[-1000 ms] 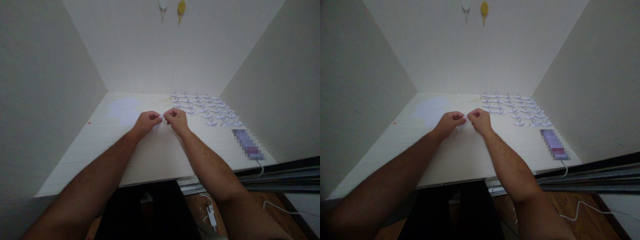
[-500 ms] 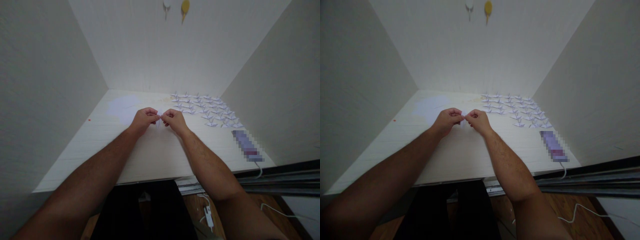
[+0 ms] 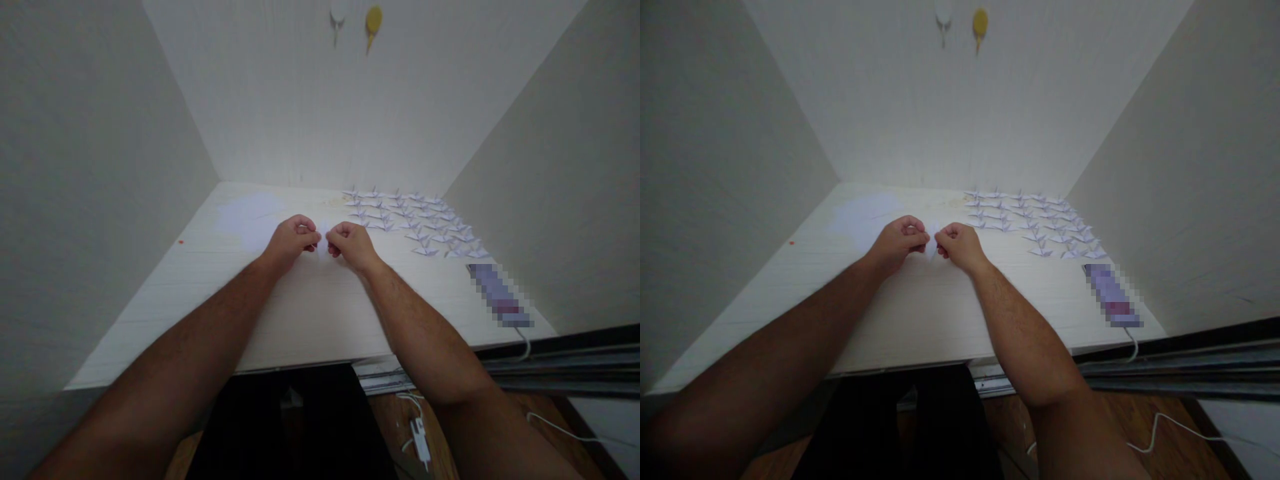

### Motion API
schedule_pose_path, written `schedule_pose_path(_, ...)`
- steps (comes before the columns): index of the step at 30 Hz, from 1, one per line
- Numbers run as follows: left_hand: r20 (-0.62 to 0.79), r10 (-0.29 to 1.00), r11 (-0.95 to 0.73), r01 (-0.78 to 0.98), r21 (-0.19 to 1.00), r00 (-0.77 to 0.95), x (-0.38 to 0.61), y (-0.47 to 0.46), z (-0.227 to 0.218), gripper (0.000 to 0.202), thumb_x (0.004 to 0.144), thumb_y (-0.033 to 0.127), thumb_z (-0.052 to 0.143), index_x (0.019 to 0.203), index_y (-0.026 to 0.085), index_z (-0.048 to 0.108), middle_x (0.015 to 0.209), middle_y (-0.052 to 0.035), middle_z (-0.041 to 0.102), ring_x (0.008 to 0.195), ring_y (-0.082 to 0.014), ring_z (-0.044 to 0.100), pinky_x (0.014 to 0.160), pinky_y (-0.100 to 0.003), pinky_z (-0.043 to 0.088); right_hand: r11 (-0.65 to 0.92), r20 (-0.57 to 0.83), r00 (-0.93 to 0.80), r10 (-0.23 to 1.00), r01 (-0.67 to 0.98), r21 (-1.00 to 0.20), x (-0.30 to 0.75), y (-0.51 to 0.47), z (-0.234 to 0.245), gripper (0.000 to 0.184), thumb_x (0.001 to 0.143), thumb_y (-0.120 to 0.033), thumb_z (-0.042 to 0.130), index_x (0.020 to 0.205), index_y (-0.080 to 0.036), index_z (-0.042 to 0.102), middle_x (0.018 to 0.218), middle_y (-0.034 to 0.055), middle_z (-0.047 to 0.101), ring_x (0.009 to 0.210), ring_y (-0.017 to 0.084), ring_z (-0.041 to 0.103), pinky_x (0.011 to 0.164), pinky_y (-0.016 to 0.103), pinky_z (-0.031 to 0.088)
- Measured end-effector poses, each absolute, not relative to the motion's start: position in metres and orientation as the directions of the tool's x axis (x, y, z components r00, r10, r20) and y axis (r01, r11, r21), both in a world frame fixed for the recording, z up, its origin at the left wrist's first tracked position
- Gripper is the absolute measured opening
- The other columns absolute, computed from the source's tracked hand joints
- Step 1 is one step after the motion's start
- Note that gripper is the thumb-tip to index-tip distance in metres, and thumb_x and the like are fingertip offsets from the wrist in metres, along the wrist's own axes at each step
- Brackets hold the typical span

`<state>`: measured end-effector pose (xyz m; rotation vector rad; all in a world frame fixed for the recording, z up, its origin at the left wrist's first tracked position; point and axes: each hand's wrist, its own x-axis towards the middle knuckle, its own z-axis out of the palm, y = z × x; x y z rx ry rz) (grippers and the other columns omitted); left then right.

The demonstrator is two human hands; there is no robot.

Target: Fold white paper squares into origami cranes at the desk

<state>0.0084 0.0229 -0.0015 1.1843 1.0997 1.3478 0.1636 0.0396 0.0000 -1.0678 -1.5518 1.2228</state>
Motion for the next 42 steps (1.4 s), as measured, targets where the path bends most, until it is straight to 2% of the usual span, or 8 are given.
schedule_pose_path(4,0.161,0.987,-0.160,-0.057,0.986,0.016,0.007,0.022,-0.003,0.025,0.059,0.018,0.074,0.071,0.018,0.052,0.054,0.0038,0.058,0.049,-0.0099,0.055,0.049,-0.023,0.046,0.138,0.116,-0.242,0.963,0.075,-0.988,0.164,0.040,-0.001,0.014,0.070,-0.027,0.063,0.068,-0.017,0.053,0.051,-0.0021,0.060,0.043,0.008,0.053,0.041,0.018,0.042)
schedule_pose_path(7,0.204,0.978,-0.201,-0.065,0.978,0.051,0.008,0.021,-0.002,0.019,0.061,0.018,0.072,0.074,0.017,0.058,0.059,0.0028,0.060,0.051,-0.0099,0.055,0.050,-0.023,0.046,0.147,0.138,-0.226,0.964,0.021,-0.989,0.165,0.041,-0.003,0.020,0.068,-0.030,0.066,0.077,-0.019,0.051,0.050,-0.0059,0.059,0.041,0.008,0.052,0.041,0.018,0.042)
schedule_pose_path(12,0.168,0.984,-0.160,-0.128,0.979,0.057,0.009,0.022,-0.003,0.014,0.064,0.017,0.066,0.078,0.015,0.070,0.061,-0.0014,0.063,0.052,-0.0109,0.056,0.053,-0.026,0.047,0.249,0.243,-0.297,0.924,-0.019,-0.968,0.169,0.043,-0.003,0.018,0.071,-0.030,0.063,0.085,-0.020,0.057,0.050,-0.0078,0.056,0.044,0.008,0.052,0.046,0.019,0.044)
schedule_pose_path(18,0.078,0.997,-0.077,-0.244,0.967,-0.006,0.008,0.023,0.000,0.014,0.057,0.010,0.068,0.071,0.013,0.070,0.065,-0.0047,0.066,0.055,-0.0122,0.058,0.056,-0.029,0.049,0.266,0.261,-0.349,0.900,-0.033,-0.963,0.172,0.043,-0.002,0.016,0.067,-0.028,0.066,0.080,-0.019,0.062,0.062,-0.0035,0.062,0.056,0.010,0.059,0.053,0.023,0.050)
schedule_pose_path(24,0.071,0.997,-0.061,-0.287,0.956,0.025,0.008,0.023,0.000,0.016,0.057,0.009,0.068,0.073,0.012,0.070,0.066,-0.0052,0.065,0.059,-0.0131,0.060,0.057,-0.028,0.048,0.301,0.282,-0.362,0.889,-0.006,-0.954,0.174,0.043,-0.001,0.015,0.068,-0.027,0.067,0.080,-0.019,0.064,0.061,-0.0037,0.062,0.054,0.009,0.057,0.054,0.024,0.051)
schedule_pose_path(30,0.079,0.995,-0.056,-0.335,0.941,0.057,0.007,0.021,0.001,0.015,0.057,0.010,0.070,0.072,0.013,0.069,0.066,-0.0028,0.066,0.059,-0.0118,0.060,0.059,-0.026,0.049,0.329,0.317,-0.374,0.871,-0.033,-0.944,0.175,0.045,-0.004,0.019,0.071,-0.034,0.068,0.081,-0.019,0.063,0.058,-0.0039,0.061,0.049,0.009,0.056,0.051,0.023,0.049)
schedule_pose_path(37,0.133,0.989,-0.108,-0.301,0.948,0.062,0.009,0.020,0.000,0.021,0.055,0.011,0.074,0.075,0.013,0.067,0.065,-0.0018,0.066,0.058,-0.0111,0.060,0.060,-0.025,0.048,0.336,0.338,-0.348,0.874,-0.068,-0.939,0.171,0.043,-0.004,0.024,0.075,-0.042,0.065,0.080,-0.020,0.057,0.055,-0.0048,0.059,0.047,0.009,0.056,0.049,0.023,0.049)
schedule_pose_path(42,0.212,0.977,-0.199,-0.219,0.955,0.037,0.011,0.019,0.000,0.024,0.057,0.018,0.079,0.076,0.013,0.065,0.067,-0.0014,0.066,0.060,-0.0111,0.060,0.062,-0.026,0.048,0.345,0.341,-0.297,0.892,-0.041,-0.938,0.169,0.043,-0.006,0.028,0.079,-0.047,0.062,0.080,-0.020,0.054,0.056,-0.0057,0.057,0.046,0.008,0.055,0.048,0.021,0.047)
